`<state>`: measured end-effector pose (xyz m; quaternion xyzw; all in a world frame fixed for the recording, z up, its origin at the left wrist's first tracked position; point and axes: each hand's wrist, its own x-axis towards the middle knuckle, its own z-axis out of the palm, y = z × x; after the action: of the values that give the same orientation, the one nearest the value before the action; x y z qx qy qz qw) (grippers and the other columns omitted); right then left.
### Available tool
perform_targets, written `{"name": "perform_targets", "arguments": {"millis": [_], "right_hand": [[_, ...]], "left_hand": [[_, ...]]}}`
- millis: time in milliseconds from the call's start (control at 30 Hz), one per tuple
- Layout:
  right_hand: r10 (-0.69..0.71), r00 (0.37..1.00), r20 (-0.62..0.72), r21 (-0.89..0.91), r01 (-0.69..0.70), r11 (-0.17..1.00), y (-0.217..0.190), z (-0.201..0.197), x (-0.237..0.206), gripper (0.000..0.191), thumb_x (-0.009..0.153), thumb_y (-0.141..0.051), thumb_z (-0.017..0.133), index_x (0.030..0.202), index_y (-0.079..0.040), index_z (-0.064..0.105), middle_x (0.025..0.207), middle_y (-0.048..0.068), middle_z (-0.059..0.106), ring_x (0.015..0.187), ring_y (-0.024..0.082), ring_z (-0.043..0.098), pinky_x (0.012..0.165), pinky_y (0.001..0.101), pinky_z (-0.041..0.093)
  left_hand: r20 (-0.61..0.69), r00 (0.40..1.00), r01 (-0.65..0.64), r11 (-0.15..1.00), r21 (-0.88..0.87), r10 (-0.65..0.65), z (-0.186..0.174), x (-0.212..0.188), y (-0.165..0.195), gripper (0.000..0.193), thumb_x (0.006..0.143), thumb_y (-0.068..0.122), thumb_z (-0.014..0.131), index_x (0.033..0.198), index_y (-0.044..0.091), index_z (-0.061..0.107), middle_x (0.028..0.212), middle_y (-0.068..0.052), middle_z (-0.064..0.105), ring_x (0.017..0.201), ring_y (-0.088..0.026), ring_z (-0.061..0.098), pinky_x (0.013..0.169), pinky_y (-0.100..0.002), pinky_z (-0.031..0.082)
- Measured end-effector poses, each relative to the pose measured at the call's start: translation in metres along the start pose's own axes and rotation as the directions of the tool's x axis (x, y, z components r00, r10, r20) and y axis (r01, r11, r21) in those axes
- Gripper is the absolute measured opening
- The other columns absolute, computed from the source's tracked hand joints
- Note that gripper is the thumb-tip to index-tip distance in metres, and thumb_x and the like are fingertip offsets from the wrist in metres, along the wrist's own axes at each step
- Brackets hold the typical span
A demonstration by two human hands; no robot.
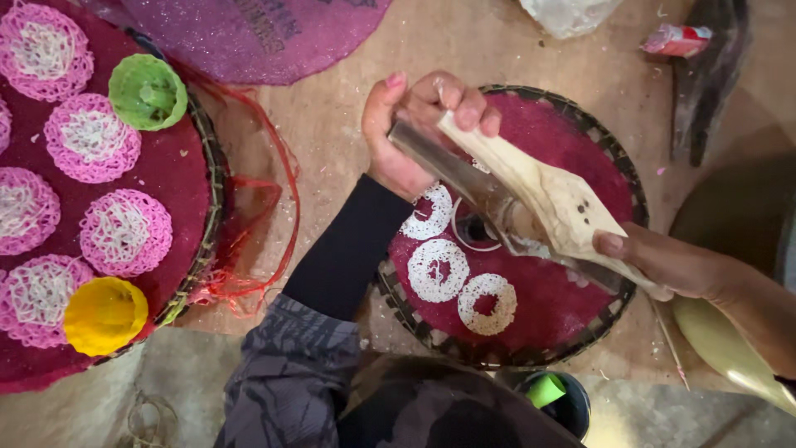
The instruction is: The person prepares traditional crackers by using a wooden press tool to extrude a dough-like mixture into circular patterns on woven trays, refilling the tool with pink and white batter from a large basin by hand.
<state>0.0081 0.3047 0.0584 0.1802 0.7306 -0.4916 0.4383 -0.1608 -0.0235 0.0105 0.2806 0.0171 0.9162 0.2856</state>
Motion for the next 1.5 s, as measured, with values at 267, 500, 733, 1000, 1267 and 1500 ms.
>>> {"name": "perform_targets", "arguments": {"millis": [267,500,733,1000,1267,1500], "right_hand": [[0.026,0.994,-0.106,-0.342,-0.061,0.938,-0.003,0.008,0.018,0.078,0.083,-0.074,0.052,0.113,-0.005,0.074,0.099,0.014,0.075,0.088,0.024,0.072,0.078,0.0409,0.056],[0.131,0.989,-0.070,-0.229,-0.144,0.963,-0.007,0.011,0.003,0.077,0.082,-0.072,0.053,0.104,-0.002,0.076,0.090,0.013,0.080,0.078,0.023,0.073,0.072,0.0402,0.056],[0.169,0.959,-0.227,-0.259,-0.227,0.939,-0.016,0.001,-0.021,0.074,0.083,-0.069,0.061,0.098,0.003,0.075,0.082,0.015,0.077,0.073,0.024,0.070,0.068,0.0415,0.055],[0.028,0.930,-0.368,-0.424,-0.194,0.885,-0.043,0.020,-0.015,0.071,0.080,-0.069,0.065,0.095,0.000,0.074,0.073,0.012,0.073,0.070,0.022,0.070,0.067,0.0396,0.055],[-0.052,0.968,-0.244,-0.424,-0.058,0.904,-0.066,0.054,-0.002,0.075,0.085,-0.072,0.058,0.080,0.002,0.071,0.064,0.013,0.068,0.059,0.022,0.066,0.057,0.0410,0.054],[0.083,0.939,-0.334,-0.324,-0.197,0.925,-0.052,0.048,-0.020,0.073,0.083,-0.069,0.062,0.076,0.003,0.074,0.061,0.012,0.068,0.054,0.023,0.063,0.052,0.0390,0.050]], "left_hand": [[-0.119,0.991,-0.052,0.998,0.029,0.056,-0.013,-0.007,0.003,0.057,0.104,0.051,0.032,0.086,0.008,0.063,0.075,-0.009,0.061,0.080,-0.024,0.060,0.090,-0.044,0.049],[-0.384,0.922,-0.059,0.998,-0.004,0.053,-0.007,-0.023,-0.013,0.054,0.100,0.051,0.037,0.079,0.008,0.061,0.071,-0.008,0.059,0.081,-0.028,0.059,0.085,-0.045,0.049],[-0.405,0.905,-0.174,0.981,-0.083,0.126,-0.015,-0.014,-0.042,0.045,0.103,0.043,0.043,0.072,0.012,0.055,0.064,-0.004,0.053,0.069,-0.022,0.055,0.078,-0.042,0.048],[-0.394,0.893,-0.229,0.973,0.022,0.219,-0.020,0.004,-0.026,0.042,0.102,0.039,0.043,0.066,0.017,0.046,0.059,0.002,0.047,0.055,-0.014,0.049,0.061,-0.039,0.046],[-0.540,0.811,-0.219,0.973,0.073,0.223,-0.018,-0.015,0.009,0.040,0.097,0.039,0.045,0.064,0.016,0.045,0.058,0.001,0.047,0.054,-0.016,0.050,0.059,-0.039,0.046],[-0.440,0.884,-0.206,0.977,-0.063,0.158,-0.013,-0.020,-0.021,0.042,0.106,0.044,0.047,0.077,0.014,0.056,0.068,-0.002,0.053,0.068,-0.019,0.055,0.073,-0.039,0.048]]}}
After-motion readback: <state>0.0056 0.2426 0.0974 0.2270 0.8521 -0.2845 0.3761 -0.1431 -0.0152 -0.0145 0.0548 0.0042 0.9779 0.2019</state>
